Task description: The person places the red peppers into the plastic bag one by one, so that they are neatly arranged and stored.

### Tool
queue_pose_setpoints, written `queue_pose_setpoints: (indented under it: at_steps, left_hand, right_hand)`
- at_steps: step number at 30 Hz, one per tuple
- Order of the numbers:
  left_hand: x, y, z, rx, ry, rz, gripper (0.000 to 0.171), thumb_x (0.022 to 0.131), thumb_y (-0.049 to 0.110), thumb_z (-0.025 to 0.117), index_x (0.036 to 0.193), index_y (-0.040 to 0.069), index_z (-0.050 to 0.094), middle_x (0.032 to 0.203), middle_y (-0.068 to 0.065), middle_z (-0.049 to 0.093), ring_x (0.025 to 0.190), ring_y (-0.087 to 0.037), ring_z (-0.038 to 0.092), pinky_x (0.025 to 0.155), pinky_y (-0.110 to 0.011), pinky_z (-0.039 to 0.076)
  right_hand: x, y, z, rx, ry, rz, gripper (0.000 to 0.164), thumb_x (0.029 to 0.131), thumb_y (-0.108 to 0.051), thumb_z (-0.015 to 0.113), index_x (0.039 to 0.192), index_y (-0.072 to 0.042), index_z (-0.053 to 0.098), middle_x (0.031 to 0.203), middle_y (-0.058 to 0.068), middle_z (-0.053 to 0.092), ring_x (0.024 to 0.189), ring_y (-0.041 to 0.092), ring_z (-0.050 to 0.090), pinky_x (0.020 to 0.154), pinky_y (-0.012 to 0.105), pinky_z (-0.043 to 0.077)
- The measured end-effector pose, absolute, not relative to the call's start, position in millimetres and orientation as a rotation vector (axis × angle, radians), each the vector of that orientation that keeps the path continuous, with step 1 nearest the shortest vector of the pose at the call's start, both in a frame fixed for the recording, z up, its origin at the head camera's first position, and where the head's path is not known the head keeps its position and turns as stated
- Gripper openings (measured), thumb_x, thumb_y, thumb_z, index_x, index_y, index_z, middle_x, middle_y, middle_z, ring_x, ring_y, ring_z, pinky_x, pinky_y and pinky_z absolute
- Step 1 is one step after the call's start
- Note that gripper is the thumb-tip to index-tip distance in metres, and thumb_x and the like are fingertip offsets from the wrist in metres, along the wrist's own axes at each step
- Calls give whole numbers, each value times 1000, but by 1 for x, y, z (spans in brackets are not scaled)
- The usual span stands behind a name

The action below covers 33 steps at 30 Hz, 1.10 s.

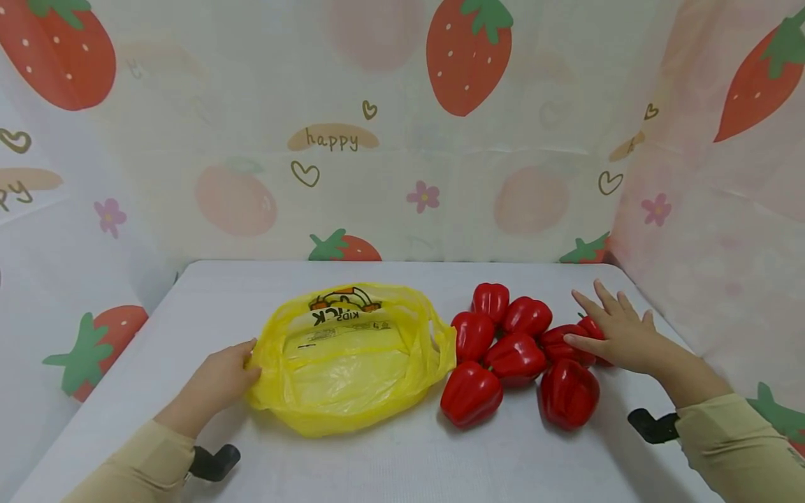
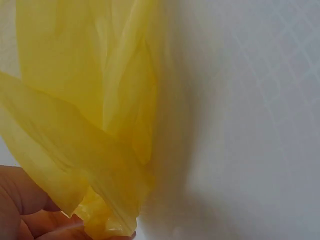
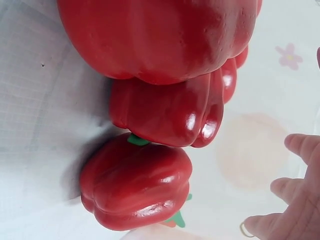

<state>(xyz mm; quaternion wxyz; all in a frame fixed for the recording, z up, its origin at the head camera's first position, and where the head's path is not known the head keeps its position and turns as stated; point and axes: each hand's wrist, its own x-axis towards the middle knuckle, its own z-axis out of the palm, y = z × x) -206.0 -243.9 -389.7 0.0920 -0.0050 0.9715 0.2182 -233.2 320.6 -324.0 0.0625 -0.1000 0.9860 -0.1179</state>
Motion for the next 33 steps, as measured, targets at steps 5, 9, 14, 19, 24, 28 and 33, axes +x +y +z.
queue_pose_setpoints:
  at_steps: [5, 9, 14, 19, 24, 28, 33]
  left_hand:
    - [-206, -244, -386, -30, 2906, 674, 49, 87, 13, 53, 129, -10, 42, 122, -29, 51, 90, -29, 53, 83, -48, 49]
    - [-206, -244, -384, -65, 2928, 702, 42, 86, 11, 53, 122, -9, 50, 118, -28, 54, 93, -32, 54, 82, -48, 49]
    - [-206, -248, -382, -81, 2962, 793, 33, 84, 9, 55, 113, -8, 57, 103, -22, 61, 80, -26, 54, 71, -39, 52]
    - [-209, -256, -385, -143, 2878, 1005, 31, 87, 11, 55, 112, -6, 58, 102, -18, 61, 78, -21, 56, 69, -34, 53]
    - [-210, -259, -388, -259, 2726, 1202, 35, 90, 17, 55, 118, -5, 54, 112, -20, 56, 88, -23, 57, 79, -37, 53]
    - [-210, -260, -390, -298, 2671, 1277, 39, 91, 22, 55, 120, -4, 53, 116, -21, 54, 91, -24, 57, 80, -36, 53]
    - [-212, -263, -392, -322, 2639, 1321, 41, 90, 27, 56, 119, -3, 54, 116, -21, 54, 90, -22, 58, 79, -33, 53]
  right_hand:
    - [-234, 321, -324, -301, 2984, -348, 93, 78, -58, 57, 147, -13, 13, 147, 29, -2, 127, 58, -1, 87, 79, -2]
    - [-234, 321, -323, -297, 2982, -348, 93, 78, -58, 57, 147, -13, 13, 147, 30, -1, 126, 58, -1, 87, 79, -1]
    - [-233, 322, -321, -285, 2982, -356, 94, 78, -58, 58, 147, -12, 13, 146, 30, -2, 126, 58, -1, 86, 79, -1]
    - [-232, 323, -320, -282, 2986, -361, 94, 78, -58, 57, 147, -12, 12, 146, 31, -2, 126, 59, -2, 85, 80, -2]
    - [-234, 328, -321, -275, 2992, -354, 94, 79, -59, 56, 147, -12, 10, 145, 32, -3, 126, 59, -3, 84, 81, -1]
    - [-236, 335, -323, -261, 2980, -407, 95, 79, -56, 58, 147, -11, 8, 145, 32, -3, 125, 59, -4, 84, 81, 0]
    - [-238, 342, -326, -247, 2974, -450, 95, 79, -53, 59, 147, -10, 8, 145, 32, -2, 125, 59, -1, 86, 80, 4]
